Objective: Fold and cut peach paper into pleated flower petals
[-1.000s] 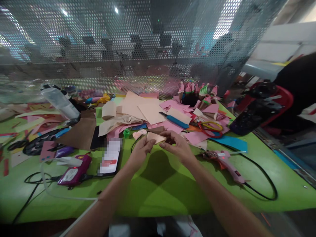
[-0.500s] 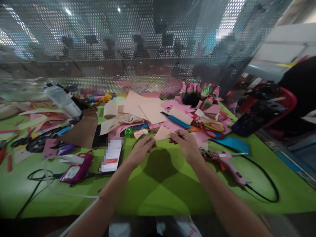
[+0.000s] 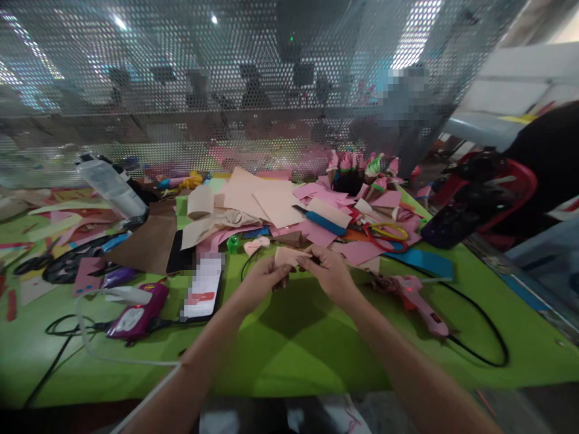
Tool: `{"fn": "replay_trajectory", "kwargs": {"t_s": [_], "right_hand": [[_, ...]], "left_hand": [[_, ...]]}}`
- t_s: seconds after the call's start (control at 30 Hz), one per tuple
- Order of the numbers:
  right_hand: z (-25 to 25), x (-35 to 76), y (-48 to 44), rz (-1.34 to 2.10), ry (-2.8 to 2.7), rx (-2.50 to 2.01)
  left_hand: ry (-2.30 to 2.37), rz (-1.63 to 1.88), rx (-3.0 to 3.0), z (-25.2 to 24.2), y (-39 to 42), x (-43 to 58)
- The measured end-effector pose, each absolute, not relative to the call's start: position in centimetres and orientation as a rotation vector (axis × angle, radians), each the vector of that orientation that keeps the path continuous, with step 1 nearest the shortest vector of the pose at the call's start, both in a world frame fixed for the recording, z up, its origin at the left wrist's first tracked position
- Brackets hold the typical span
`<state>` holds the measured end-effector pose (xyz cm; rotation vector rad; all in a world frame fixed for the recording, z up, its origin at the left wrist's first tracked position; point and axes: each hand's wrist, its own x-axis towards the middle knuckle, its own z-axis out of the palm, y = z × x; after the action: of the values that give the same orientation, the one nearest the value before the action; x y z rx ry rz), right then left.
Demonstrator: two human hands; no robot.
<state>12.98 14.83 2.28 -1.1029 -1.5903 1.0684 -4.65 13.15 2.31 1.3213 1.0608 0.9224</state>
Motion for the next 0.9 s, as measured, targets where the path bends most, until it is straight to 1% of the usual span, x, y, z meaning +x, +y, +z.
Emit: {"fn": "replay_trajectory", "kwargs": {"t_s": [0.2,0.27,0.43,0.6,0.67,0.8,0.9], "right_hand": [[1.9,11.7,14.8,1.253,-1.451,-1.080],[1.8,11.7,14.8,1.264,-1.423,-1.087],[1.8,13.0,15.3,1.151,-1.362,-1.103],[2.2,14.4,15.9,0.947,-1.205,-1.137],[2.3,14.1,15.8,0.944,-1.301,-1.123],[2.4,13.1,15.1,1.058,-1.655,-1.072],[2.4,13.1,15.1,1.028,-1.670,-1.165]], "left_hand": [[1.094,1.013,1.289,1.7,13.4,-4.4],[1.093,1.021,1.309,1.8,13.4,-4.4],[1.123,1.027,1.327,2.3,13.3,-4.3],[1.241,0.992,1.367,2.1,13.5,-4.9],[1.246,0.980,1.374,1.9,13.6,-5.0],[1.184,0.987,1.488,1.8,13.5,-4.7],[1.192,0.961,1.560,2.0,13.3,-4.6]]}}
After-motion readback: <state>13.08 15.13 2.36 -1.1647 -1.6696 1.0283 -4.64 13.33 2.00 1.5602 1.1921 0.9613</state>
